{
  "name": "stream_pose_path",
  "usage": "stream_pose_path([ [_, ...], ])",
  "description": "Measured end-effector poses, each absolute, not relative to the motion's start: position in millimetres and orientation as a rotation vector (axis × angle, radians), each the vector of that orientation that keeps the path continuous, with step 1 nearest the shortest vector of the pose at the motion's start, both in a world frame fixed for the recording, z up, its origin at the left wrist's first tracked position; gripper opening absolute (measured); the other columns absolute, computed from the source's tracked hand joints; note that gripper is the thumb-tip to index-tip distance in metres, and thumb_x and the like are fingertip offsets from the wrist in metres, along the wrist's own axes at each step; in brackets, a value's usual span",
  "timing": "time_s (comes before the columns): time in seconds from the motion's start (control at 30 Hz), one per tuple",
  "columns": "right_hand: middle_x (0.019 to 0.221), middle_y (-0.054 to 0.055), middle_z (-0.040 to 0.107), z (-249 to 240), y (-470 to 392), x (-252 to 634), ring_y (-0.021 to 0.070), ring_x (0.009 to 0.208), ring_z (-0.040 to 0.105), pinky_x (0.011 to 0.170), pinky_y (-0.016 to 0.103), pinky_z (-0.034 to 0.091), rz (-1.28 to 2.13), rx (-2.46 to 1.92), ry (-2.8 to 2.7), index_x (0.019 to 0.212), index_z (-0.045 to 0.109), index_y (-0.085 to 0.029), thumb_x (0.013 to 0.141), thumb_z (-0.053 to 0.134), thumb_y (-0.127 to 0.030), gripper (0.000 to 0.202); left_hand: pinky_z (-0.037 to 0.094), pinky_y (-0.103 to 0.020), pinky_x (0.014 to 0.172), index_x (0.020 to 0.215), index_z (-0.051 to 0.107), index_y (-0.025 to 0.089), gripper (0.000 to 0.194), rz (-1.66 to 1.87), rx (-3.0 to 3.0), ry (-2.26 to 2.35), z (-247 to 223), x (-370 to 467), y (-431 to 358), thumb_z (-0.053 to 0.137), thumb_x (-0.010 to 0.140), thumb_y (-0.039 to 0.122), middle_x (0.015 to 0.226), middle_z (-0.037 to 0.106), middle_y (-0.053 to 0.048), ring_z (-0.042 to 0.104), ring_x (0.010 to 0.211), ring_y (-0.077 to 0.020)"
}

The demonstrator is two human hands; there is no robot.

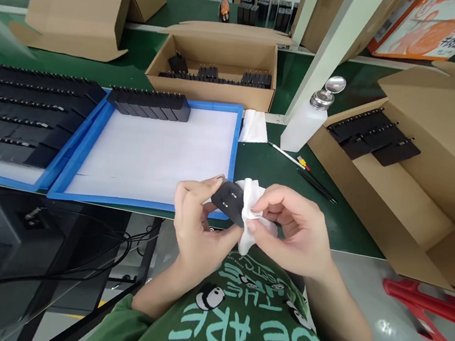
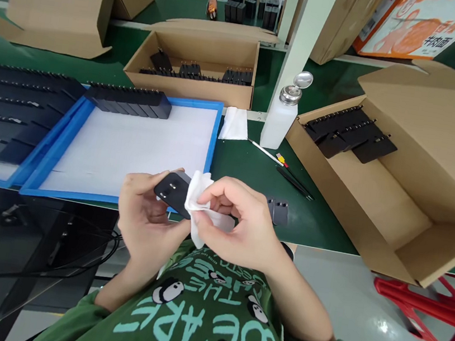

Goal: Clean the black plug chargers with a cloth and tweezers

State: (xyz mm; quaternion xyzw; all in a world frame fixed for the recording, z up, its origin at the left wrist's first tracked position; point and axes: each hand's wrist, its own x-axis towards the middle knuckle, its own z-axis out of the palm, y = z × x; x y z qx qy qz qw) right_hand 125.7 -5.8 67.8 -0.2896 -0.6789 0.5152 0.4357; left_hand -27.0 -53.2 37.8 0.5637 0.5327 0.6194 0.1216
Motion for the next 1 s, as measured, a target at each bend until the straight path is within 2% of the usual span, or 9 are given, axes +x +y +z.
stream_pose_path([
  [0.17,0.074,-0.003,0.057,71.8,-4.6,127.7,0.0071,0.059,0.048,0.05,0.021,0.04,1.19,-0.745,-1.711,0.083,0.061,-0.021,0.075,0.067,-0.005,0.018,0.063,-0.032,0.075,0.128,0.058,0.027,0.073,1.789,1.655,1.548,40.6,-26.1,-54.9,0.085,0.064,0.005,0.109,0.052,-0.004,0.063,0.112,-0.0253],
  [0.3,0.075,-0.003,0.058,72.6,-2.2,130.7,0.0072,0.06,0.05,0.05,0.021,0.041,1.173,-0.733,-1.771,0.085,0.063,-0.021,0.073,0.067,-0.005,0.02,0.064,-0.033,0.077,0.127,0.058,0.027,0.071,1.779,1.674,1.557,44.0,-25.3,-56.2,0.085,0.064,0.007,0.109,0.053,-0.004,0.064,0.111,-0.0243],
  [0.47,0.077,-0.002,0.063,72.2,6.9,142.2,0.0086,0.065,0.058,0.053,0.021,0.045,1.072,-0.808,-1.589,0.085,0.069,-0.022,0.074,0.065,0.0,0.025,0.064,-0.028,0.068,0.123,0.059,0.026,0.069,1.771,1.673,1.523,52.1,-25.6,-56.3,0.088,0.063,0.008,0.106,0.053,-0.004,0.065,0.102,-0.0209],
  [0.63,0.076,-0.002,0.063,80.8,-8.6,142.9,0.0091,0.062,0.058,0.052,0.022,0.048,1.234,-0.702,-1.535,0.089,0.07,-0.023,0.079,0.068,-0.002,0.023,0.064,-0.028,0.065,0.121,0.058,0.028,0.067,1.778,1.669,1.524,53.5,-26.2,-56.9,0.086,0.064,0.007,0.107,0.054,-0.003,0.066,0.104,-0.0226],
  [0.77,0.076,-0.002,0.064,82.8,-20.2,135.0,0.0109,0.066,0.059,0.057,0.024,0.05,1.17,-0.748,-1.688,0.084,0.066,-0.022,0.075,0.067,-0.002,0.023,0.065,-0.035,0.072,0.125,0.059,0.026,0.071,1.795,1.677,1.538,48.5,-25.8,-58.4,0.088,0.063,0.01,0.108,0.054,-0.005,0.065,0.108,-0.0265],
  [0.9,0.074,-0.003,0.062,82.0,-18.8,134.0,0.0097,0.062,0.056,0.053,0.023,0.044,1.112,-0.823,-1.679,0.08,0.063,-0.023,0.07,0.064,0.0,0.024,0.067,-0.039,0.077,0.128,0.059,0.025,0.07,1.771,1.77,1.538,47.3,-25.2,-60.0,0.088,0.065,0.013,0.105,0.053,-0.005,0.064,0.106,-0.0252],
  [1.0,0.074,-0.002,0.062,82.7,-17.0,136.1,0.0103,0.063,0.057,0.053,0.023,0.047,1.15,-0.807,-1.696,0.079,0.062,-0.022,0.071,0.067,-0.002,0.022,0.067,-0.043,0.08,0.129,0.059,0.026,0.07,1.763,1.748,1.53,47.8,-24.7,-61.0,0.087,0.066,0.011,0.105,0.052,-0.005,0.065,0.106,-0.0261],
])
